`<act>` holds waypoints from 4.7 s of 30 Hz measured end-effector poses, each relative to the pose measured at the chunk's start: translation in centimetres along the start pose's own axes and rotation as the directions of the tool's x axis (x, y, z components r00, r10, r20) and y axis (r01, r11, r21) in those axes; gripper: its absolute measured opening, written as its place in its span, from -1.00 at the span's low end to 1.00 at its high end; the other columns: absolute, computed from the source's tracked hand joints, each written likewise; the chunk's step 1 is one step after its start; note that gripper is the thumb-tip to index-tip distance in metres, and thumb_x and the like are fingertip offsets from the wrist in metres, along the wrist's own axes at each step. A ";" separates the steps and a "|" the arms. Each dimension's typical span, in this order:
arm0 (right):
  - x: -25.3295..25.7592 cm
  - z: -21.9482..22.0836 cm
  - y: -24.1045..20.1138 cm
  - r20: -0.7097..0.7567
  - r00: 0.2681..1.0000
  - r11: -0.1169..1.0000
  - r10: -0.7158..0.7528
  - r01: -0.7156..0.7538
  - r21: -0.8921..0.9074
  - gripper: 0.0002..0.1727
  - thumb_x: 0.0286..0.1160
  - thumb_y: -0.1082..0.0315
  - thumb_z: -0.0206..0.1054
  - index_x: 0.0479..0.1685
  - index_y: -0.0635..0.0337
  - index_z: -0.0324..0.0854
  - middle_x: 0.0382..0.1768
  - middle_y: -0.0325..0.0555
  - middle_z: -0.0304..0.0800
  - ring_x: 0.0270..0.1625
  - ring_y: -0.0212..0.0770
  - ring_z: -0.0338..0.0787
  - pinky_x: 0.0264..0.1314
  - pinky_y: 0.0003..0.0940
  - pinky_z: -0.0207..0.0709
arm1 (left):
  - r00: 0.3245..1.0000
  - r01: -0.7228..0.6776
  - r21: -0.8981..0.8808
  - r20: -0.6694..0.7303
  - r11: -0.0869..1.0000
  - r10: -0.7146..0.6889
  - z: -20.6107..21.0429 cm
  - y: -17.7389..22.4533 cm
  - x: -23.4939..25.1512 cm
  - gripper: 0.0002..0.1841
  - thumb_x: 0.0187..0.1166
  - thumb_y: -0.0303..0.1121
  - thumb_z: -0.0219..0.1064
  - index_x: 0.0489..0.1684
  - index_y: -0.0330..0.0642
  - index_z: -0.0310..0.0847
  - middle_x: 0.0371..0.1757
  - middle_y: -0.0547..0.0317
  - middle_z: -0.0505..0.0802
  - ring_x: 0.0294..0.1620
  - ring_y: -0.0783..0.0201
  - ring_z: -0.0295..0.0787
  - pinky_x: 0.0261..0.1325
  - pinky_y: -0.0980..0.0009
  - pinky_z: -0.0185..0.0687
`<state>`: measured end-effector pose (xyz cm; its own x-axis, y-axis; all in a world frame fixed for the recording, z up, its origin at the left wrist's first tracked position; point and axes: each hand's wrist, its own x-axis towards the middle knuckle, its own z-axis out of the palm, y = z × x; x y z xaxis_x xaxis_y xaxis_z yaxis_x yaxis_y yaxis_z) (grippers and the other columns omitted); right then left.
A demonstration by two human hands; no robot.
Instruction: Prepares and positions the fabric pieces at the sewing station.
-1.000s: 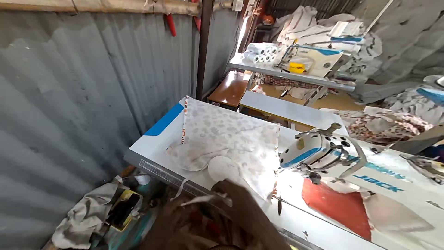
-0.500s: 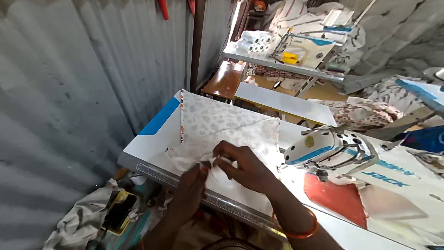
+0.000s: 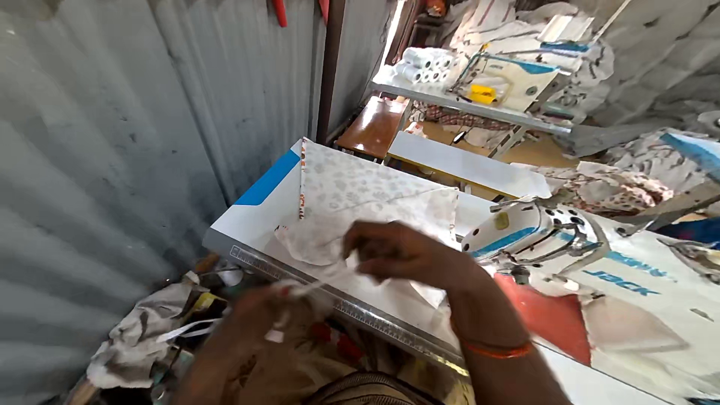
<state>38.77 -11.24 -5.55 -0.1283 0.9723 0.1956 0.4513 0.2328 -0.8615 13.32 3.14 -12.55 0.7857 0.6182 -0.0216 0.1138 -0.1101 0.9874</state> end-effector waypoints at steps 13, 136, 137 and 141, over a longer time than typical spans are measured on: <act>-4.1 -4.3 -0.2 -0.227 0.969 0.995 0.097 -0.101 -0.007 -0.83 0.60 0.33 0.22 0.06 -0.05 0.63 -0.48 -0.57 0.61 -0.57 -0.71 0.43 -0.57 -0.79 0.29 | 0.970 0.114 0.330 -0.241 0.937 -0.033 -3.7 -1.0 1.1 -0.75 0.80 -0.37 0.07 -0.06 -0.31 0.67 -0.39 0.22 0.68 -0.42 0.46 0.57 -0.30 0.50 0.55; -11.6 -4.6 -0.1 -0.635 0.746 0.963 0.199 -0.269 -0.014 -0.60 0.47 0.32 0.29 0.32 -0.15 0.56 -0.56 -0.54 0.61 -0.60 -0.65 0.53 -0.51 -0.71 0.50 | 0.878 0.237 0.669 -0.458 0.705 0.140 -5.8 -0.8 2.0 -0.61 0.86 -0.40 0.00 0.26 -0.69 0.48 0.17 -0.66 0.67 0.19 -0.55 0.66 0.24 -0.51 0.43; -9.6 -2.9 0.5 -0.560 0.801 0.969 0.212 -0.246 0.016 -0.56 0.43 0.40 0.31 0.33 -0.08 0.57 -0.54 -0.50 0.64 -0.56 -0.61 0.60 -0.46 -0.66 0.59 | 0.912 0.096 0.621 -0.367 0.778 0.181 -3.1 -1.0 2.0 -0.59 0.87 -0.34 -0.02 0.36 -0.57 0.48 0.20 -0.53 0.70 0.15 -0.40 0.70 0.21 -0.38 0.53; -2.8 1.4 1.7 -0.158 0.975 0.986 0.155 -0.143 0.082 -0.51 0.54 0.34 0.34 0.49 0.11 0.53 -0.42 -0.35 0.73 -0.52 -0.55 0.60 -0.48 -0.64 0.52 | 0.974 -0.167 0.088 0.168 0.982 0.150 5.6 0.9 2.5 -0.71 0.81 -0.18 0.07 0.00 -0.05 0.72 -0.35 0.44 0.73 -0.50 0.63 0.52 -0.45 0.65 0.47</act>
<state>38.68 -13.63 -8.24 0.0844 0.9877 0.1315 0.3912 0.0885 -0.9160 18.82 0.21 -12.63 0.8848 0.4549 0.1009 0.0345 -0.2799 0.9594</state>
